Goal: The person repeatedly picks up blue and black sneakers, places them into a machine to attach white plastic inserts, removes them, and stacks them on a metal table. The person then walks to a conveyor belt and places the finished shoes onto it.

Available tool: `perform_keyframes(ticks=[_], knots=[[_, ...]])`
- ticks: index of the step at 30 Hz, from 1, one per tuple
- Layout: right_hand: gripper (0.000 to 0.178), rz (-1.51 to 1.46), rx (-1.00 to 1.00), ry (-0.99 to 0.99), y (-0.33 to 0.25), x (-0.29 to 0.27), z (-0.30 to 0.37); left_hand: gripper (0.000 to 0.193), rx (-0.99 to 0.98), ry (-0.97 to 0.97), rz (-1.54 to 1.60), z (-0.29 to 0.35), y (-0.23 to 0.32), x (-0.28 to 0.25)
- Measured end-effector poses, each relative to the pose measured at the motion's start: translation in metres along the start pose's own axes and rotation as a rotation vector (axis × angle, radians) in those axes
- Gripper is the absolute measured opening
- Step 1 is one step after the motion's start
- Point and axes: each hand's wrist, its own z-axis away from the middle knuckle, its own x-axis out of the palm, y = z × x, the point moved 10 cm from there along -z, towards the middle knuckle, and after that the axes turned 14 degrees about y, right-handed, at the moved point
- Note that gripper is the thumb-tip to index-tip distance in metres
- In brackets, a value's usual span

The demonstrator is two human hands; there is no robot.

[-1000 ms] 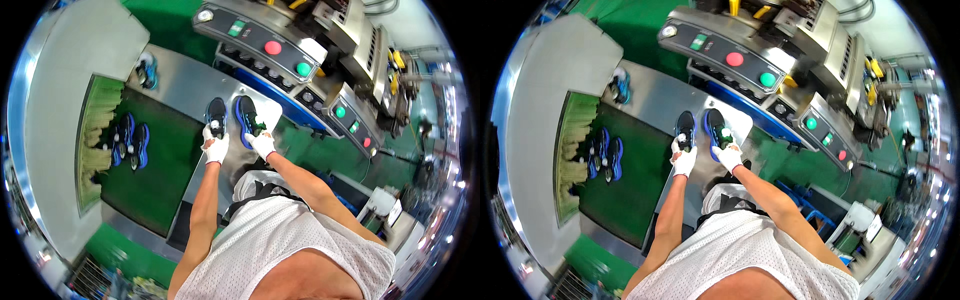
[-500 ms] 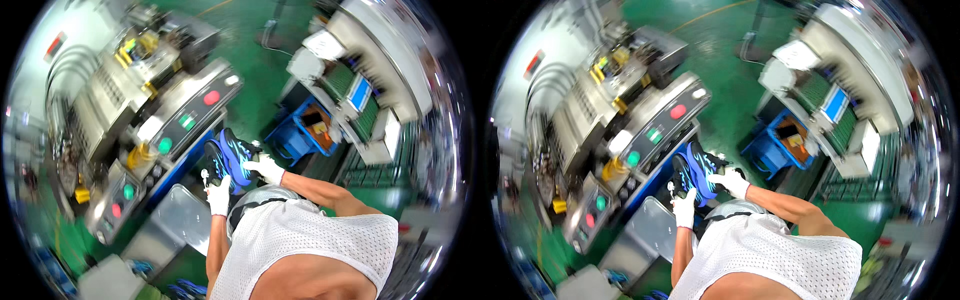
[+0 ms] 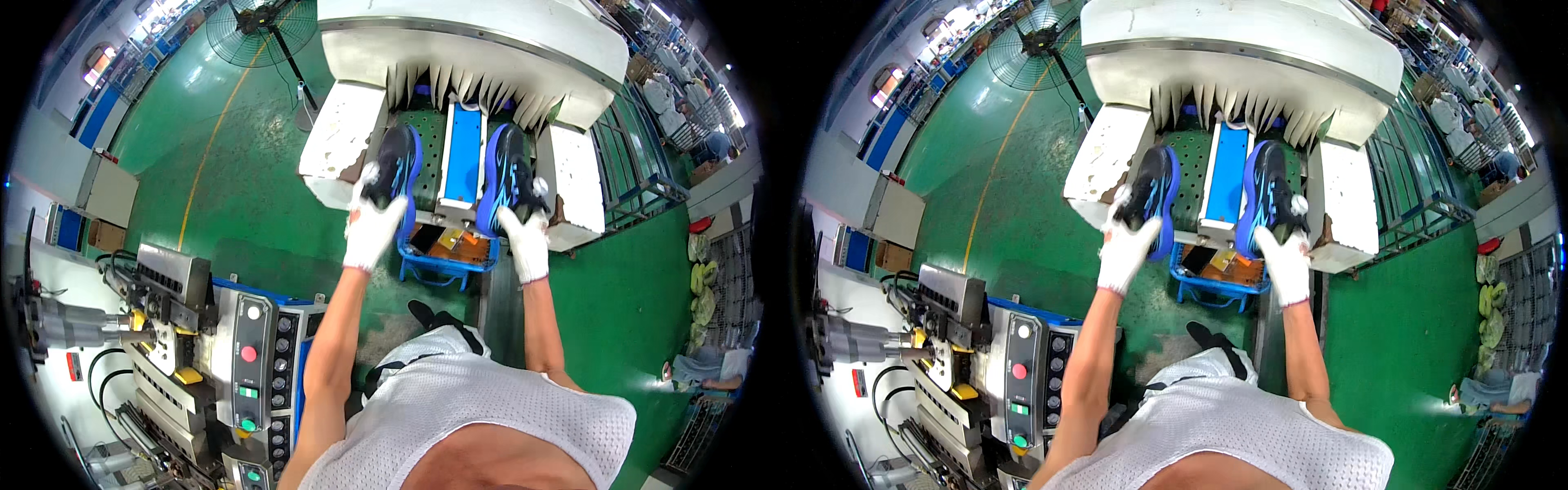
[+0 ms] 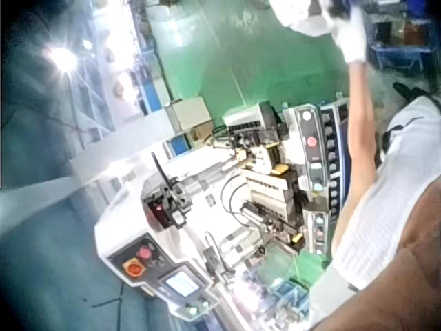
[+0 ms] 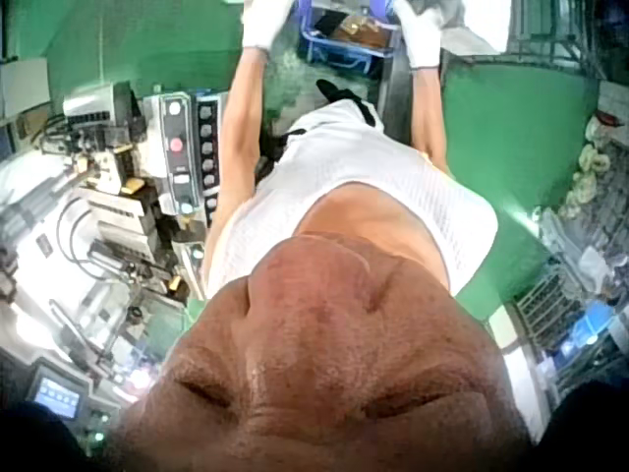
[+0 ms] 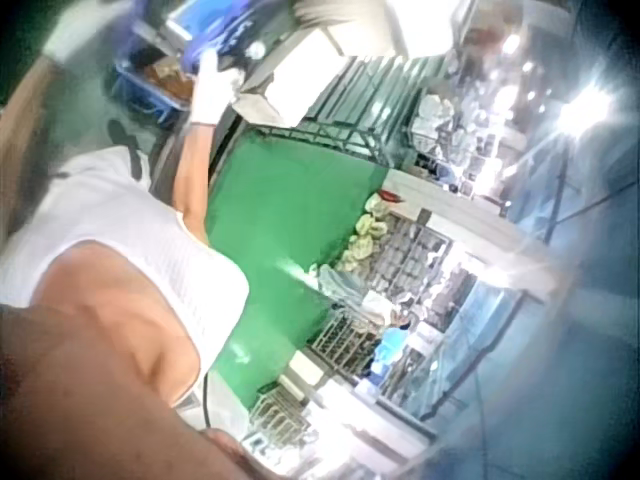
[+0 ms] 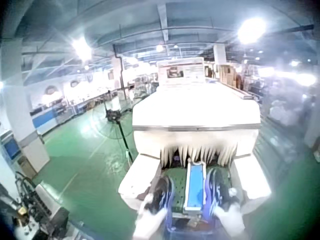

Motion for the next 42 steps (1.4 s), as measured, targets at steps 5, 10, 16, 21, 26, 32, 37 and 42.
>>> perform_keyframes(ticks=[5, 10, 16, 21, 26, 32, 37, 42], knots=[[0.079, 0.119, -0.051, 0.272, 0.018, 0.06, -0.105, 0.063, 0.186, 0.056, -0.165, -0.086, -0.018, 0.132], [0.073, 0.133, -0.193, 0.286, -0.004, 0.091, -0.173, 0.074, 0.112, -0.014, -0.188, -0.126, -0.023, 0.173], [0.059, -0.464, -0.5, 0.247, -0.114, 0.06, -0.046, 0.062, 0.206, -0.061, 0.014, 0.01, -0.038, 0.065], [0.057, -0.233, -0.771, -1.185, -0.128, 0.246, 0.236, 0.042, -0.382, -0.133, -0.511, 0.266, -0.227, -0.137], [0.069, -0.052, -1.37, -1.794, -0.07, 0.229, 0.509, 0.052, -1.339, 0.615, -0.809, 0.683, -0.281, -0.398], [0.064, 0.256, -1.636, -1.861, -0.023, 0.197, 0.626, 0.038, -1.528, 1.323, -0.95, 0.906, -0.145, -0.472], [0.061, 0.452, -1.961, -1.732, 0.007, 0.191, 0.694, 0.035, -1.603, 1.362, -0.782, 1.034, -0.129, -0.454], [0.057, 0.689, -1.867, -1.845, 0.022, 0.173, 0.715, 0.032, -1.563, 1.693, -1.015, 1.169, -0.033, -0.506]])
